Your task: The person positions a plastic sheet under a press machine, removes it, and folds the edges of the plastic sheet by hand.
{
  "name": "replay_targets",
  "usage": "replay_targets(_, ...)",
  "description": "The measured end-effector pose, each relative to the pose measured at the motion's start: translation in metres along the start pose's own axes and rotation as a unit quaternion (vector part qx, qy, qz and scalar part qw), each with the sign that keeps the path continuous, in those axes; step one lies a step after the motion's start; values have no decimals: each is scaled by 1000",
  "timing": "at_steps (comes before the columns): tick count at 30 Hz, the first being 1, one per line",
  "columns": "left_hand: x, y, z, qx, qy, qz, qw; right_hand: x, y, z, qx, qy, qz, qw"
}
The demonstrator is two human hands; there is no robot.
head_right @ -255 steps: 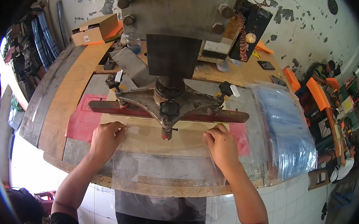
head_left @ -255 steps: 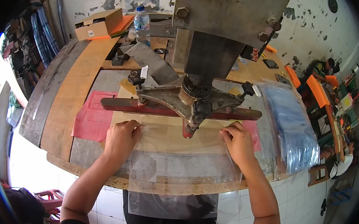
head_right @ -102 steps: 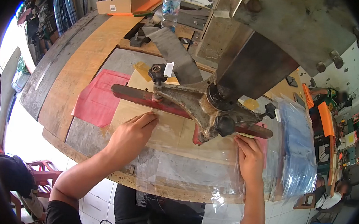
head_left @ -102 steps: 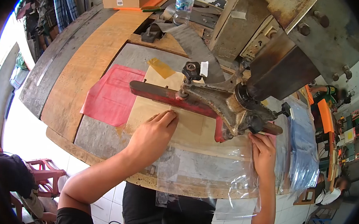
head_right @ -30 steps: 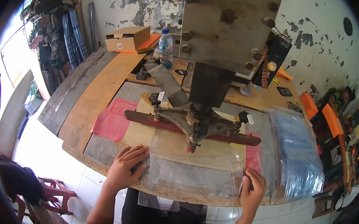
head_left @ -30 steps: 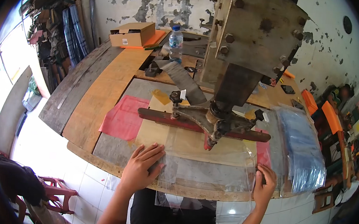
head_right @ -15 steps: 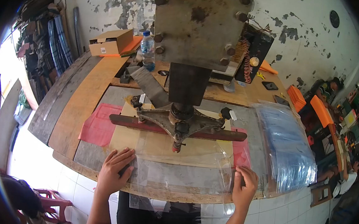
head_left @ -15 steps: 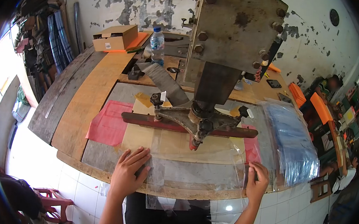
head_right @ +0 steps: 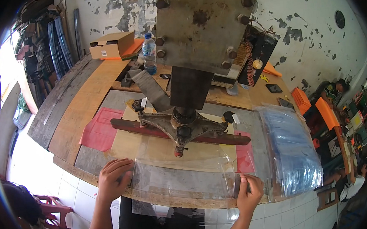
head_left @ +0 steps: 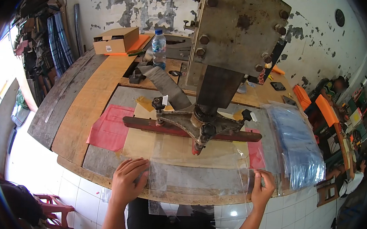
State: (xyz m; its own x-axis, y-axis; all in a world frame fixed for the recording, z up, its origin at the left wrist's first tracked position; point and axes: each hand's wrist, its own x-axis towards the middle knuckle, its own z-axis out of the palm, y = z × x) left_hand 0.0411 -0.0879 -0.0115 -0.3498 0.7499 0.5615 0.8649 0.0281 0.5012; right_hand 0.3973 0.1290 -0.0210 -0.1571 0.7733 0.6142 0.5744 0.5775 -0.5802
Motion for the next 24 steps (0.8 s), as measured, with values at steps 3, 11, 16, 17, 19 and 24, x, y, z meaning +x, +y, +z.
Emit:
replay_targets(3, 0, 0, -1, 1, 16, 9, 1000, 0, 0, 0, 7, 2, 1, 1000)
replay_targets(11, -2, 1, -1, -6, 27, 4, 1000, 0, -1, 0, 9, 2, 2, 1000)
replay_targets(16, -2, 2, -1, -15, 30, -9, 999, -1, -1, -1, 6, 0, 7, 1000)
replay_targets(17, -2, 1, 0, -15, 33, -7, 999, -1, -1, 0, 9, 4, 15, 1000)
replay_targets(19, -3, -1, -1, -12, 34, -8, 999, -3, -1, 2, 15, 6, 24, 1000)
replay_targets(24, -2, 0, -1, -3, 35, 9, 999, -3, 3, 1, 20, 1, 18, 1000)
